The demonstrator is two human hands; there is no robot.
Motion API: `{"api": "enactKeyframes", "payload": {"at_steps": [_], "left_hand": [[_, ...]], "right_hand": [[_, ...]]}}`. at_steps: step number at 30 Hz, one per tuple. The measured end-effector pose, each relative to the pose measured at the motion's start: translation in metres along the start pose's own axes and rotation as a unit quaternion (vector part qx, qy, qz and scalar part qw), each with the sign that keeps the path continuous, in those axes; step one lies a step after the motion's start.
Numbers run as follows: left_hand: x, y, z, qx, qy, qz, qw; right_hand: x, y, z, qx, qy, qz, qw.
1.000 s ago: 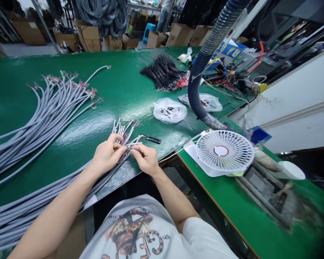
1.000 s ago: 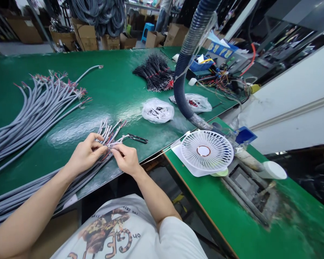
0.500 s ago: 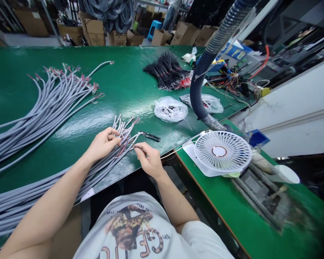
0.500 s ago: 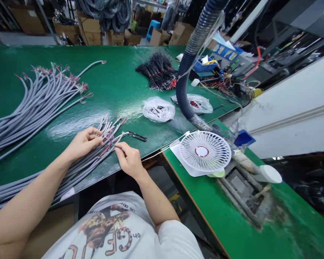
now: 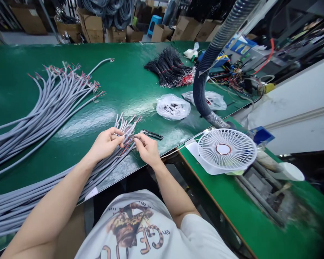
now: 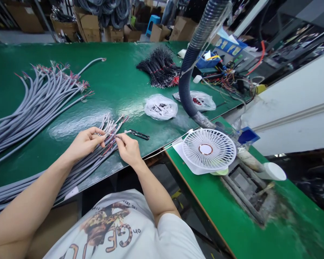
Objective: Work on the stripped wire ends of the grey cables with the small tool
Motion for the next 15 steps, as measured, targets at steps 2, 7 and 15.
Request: {"api": "enactKeyframes", "payload": {"at_steps": [2,7,15], "left_hand": [[-0.0004,0.0009,-0.0007,0.006,-0.007,-0.006,1.0],[-0.0027,0.0001,-0.0013,0.011,-0.016,-0.038,0.999],[-0.0063,-0.0022,-0.0013,0.022,-0.024,-0.054,0.998]], "right_hand": [[0.0005,-0.0006,0.005,-0.012,0.001,-0.012,1.0],[0.0001,-0.0071,0.0108,-0.042,0.001,-0.018,0.999],[0.0018,-0.0094,0.0065,-0.054,-0.016,-0.029,0.998]]}}
Point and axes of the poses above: each hand's wrist, its own z-axis away from the middle knuckle, its own y-axis out of the back of the hand, x = y × z, the point moved 4 cm from there along -z, towards the middle knuckle, and after that the axes turned 11 degrees about -y, right-handed, at the moved point
